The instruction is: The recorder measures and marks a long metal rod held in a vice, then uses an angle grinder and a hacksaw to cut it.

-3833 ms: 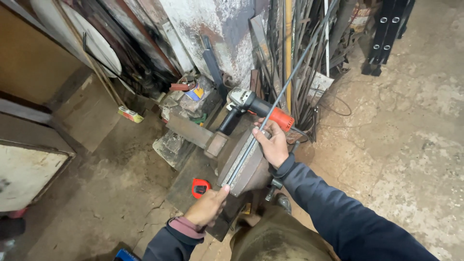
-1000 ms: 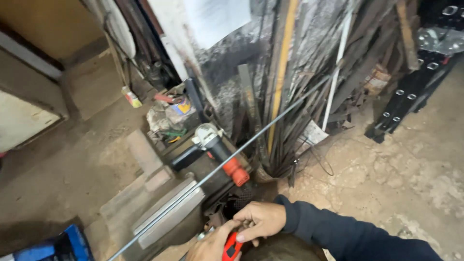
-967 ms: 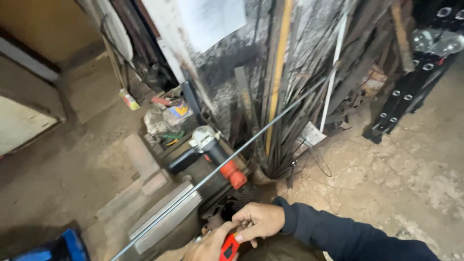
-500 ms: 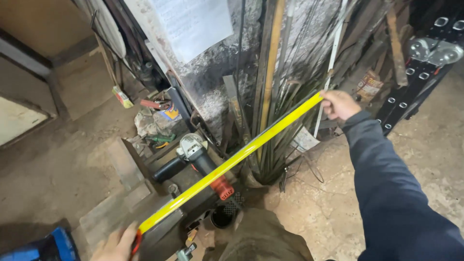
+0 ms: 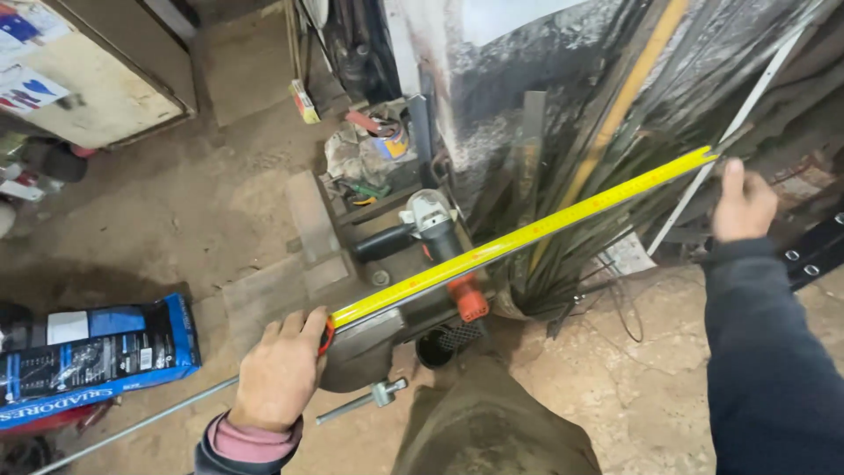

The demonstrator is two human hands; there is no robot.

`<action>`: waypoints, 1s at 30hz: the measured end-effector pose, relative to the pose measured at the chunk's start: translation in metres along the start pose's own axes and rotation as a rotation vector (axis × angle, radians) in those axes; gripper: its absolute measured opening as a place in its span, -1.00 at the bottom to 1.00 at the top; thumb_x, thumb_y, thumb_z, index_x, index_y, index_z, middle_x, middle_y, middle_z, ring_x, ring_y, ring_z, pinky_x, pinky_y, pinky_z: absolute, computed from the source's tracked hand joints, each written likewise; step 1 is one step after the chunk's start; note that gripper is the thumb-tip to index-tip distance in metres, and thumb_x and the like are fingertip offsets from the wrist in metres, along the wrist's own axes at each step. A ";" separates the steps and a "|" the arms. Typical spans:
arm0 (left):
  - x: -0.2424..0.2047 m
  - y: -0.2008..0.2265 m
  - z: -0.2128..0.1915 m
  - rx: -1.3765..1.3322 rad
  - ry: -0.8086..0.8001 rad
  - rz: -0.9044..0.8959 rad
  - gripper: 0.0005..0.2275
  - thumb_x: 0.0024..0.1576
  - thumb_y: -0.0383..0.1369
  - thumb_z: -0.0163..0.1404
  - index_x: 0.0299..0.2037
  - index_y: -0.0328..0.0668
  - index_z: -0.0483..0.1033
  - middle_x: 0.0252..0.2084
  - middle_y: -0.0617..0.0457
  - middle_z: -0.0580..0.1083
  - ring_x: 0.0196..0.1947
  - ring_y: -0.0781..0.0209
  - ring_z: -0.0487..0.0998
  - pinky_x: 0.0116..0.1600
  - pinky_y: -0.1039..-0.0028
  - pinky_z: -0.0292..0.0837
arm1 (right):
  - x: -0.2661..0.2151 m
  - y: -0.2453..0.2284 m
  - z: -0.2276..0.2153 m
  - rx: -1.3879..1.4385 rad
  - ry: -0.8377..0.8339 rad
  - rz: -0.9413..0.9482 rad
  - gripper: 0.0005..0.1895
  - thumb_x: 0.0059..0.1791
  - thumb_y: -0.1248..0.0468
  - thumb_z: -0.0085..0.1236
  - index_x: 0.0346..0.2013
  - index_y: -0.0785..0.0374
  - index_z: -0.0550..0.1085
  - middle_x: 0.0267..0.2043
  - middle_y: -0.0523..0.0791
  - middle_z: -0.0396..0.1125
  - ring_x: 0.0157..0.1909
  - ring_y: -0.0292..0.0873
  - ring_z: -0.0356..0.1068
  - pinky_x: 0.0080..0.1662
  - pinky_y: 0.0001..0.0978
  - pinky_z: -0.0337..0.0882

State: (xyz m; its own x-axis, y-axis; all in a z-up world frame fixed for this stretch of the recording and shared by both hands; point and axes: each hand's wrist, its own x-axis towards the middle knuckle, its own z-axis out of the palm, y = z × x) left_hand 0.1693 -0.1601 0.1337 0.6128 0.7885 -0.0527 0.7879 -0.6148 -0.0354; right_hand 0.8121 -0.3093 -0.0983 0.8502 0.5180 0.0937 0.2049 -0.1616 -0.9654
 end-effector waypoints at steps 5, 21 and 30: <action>-0.009 -0.025 0.004 0.021 0.009 -0.060 -0.71 -0.05 -0.29 0.10 -0.10 0.00 0.44 -0.27 0.02 0.47 -0.22 -0.03 0.58 -0.29 0.20 0.54 | -0.125 0.039 0.062 -0.598 -0.219 -0.164 -0.44 0.12 -0.13 0.18 0.05 0.35 0.56 -0.13 0.15 0.47 -0.09 0.12 0.50 -0.09 -0.07 0.46; -0.019 -0.012 0.019 0.271 -0.053 -0.101 -0.50 -0.02 -0.34 -0.03 0.21 0.17 0.39 -0.03 -0.02 0.44 -0.18 0.00 0.53 -0.21 0.26 0.56 | -0.094 0.107 0.343 -0.570 -1.002 -0.587 -0.51 -0.05 0.18 0.11 0.16 0.26 0.44 -0.01 0.27 0.42 0.02 0.32 0.42 0.04 0.11 0.42; -0.033 -0.009 0.036 0.208 0.101 -0.196 -0.62 0.06 -0.32 -0.02 0.12 0.15 0.48 -0.02 -0.04 0.43 -0.15 -0.02 0.53 -0.27 0.30 0.55 | -0.152 0.064 0.366 -0.357 -0.932 -0.656 -0.67 0.09 0.09 0.10 0.02 0.26 0.49 -0.23 0.23 0.42 -0.18 0.35 0.42 -0.11 0.17 0.42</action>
State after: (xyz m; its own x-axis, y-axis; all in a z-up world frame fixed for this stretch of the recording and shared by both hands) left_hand 0.1394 -0.1810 0.0993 0.4611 0.8842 0.0746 0.8689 -0.4330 -0.2397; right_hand 0.5187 -0.0904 -0.2635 -0.1160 0.9752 0.1885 0.7173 0.2135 -0.6632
